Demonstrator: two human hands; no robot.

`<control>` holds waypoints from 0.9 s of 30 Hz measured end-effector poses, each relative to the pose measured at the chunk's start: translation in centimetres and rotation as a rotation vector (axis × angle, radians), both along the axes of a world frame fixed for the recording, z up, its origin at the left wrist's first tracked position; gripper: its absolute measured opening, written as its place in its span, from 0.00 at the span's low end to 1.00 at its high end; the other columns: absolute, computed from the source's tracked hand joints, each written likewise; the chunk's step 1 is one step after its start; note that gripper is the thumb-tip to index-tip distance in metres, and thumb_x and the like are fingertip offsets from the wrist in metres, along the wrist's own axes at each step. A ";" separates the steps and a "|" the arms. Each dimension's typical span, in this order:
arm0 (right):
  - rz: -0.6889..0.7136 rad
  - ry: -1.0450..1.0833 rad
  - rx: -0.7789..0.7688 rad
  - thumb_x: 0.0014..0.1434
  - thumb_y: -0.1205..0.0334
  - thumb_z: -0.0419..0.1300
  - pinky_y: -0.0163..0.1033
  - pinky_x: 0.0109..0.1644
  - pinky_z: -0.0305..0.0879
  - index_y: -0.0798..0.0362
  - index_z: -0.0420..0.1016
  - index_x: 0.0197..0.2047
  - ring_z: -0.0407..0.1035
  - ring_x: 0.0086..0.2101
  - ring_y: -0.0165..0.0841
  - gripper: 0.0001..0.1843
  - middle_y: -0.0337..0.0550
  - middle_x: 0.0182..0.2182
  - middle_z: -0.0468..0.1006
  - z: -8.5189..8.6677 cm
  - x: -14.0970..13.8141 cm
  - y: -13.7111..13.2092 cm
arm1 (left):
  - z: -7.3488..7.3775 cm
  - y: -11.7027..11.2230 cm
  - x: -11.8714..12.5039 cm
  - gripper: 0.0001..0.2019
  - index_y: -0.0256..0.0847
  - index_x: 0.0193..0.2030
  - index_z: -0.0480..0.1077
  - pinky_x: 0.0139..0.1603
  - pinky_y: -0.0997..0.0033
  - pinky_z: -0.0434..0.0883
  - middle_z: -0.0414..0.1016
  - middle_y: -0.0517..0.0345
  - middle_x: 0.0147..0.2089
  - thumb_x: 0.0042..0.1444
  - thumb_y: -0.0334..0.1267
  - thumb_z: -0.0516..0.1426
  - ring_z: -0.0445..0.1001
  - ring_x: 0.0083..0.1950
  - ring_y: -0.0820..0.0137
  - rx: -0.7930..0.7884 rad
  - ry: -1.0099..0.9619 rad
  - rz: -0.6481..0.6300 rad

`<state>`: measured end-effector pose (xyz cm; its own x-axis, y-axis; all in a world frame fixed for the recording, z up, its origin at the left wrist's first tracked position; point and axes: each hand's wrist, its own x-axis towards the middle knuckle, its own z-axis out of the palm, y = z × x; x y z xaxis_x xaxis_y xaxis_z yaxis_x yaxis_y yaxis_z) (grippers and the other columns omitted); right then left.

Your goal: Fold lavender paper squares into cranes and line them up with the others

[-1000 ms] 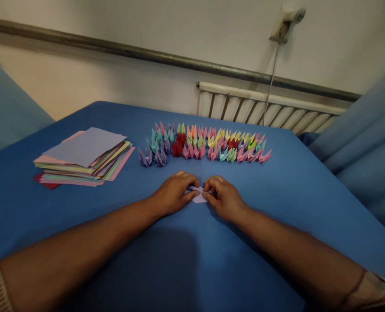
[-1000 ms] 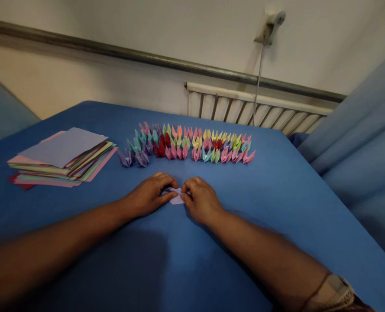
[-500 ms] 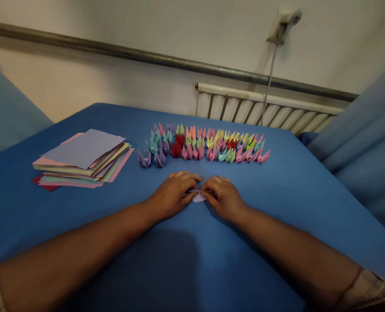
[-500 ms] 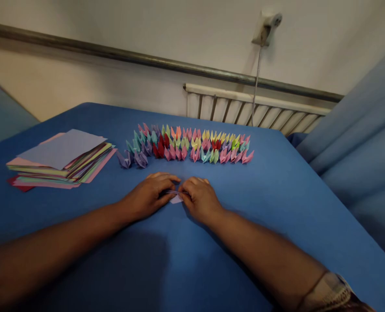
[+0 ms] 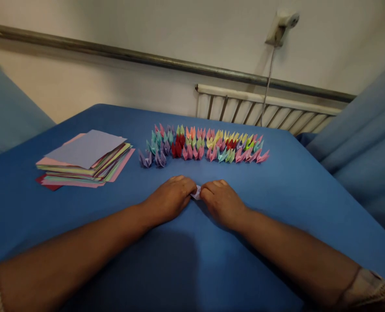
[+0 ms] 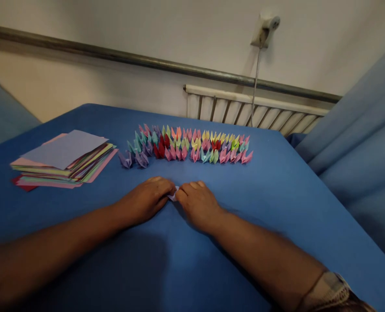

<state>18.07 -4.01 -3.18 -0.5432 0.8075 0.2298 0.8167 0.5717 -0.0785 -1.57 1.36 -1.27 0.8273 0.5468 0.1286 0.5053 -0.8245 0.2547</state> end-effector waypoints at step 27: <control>0.000 -0.053 -0.049 0.66 0.67 0.51 0.43 0.41 0.59 0.52 0.73 0.54 0.66 0.37 0.38 0.16 0.46 0.38 0.75 0.5 0.0 -1.8 | -1.1 0.6 -0.4 0.05 0.41 0.31 0.70 0.56 0.60 0.67 0.72 0.53 0.50 0.57 0.36 0.56 0.70 0.53 0.62 -0.198 -0.198 0.142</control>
<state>18.04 -5.76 -2.69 -0.5539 0.8169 0.1607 0.8203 0.5685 -0.0626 -1.92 1.92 -2.35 0.7105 0.6855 0.1591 0.5362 -0.6737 0.5085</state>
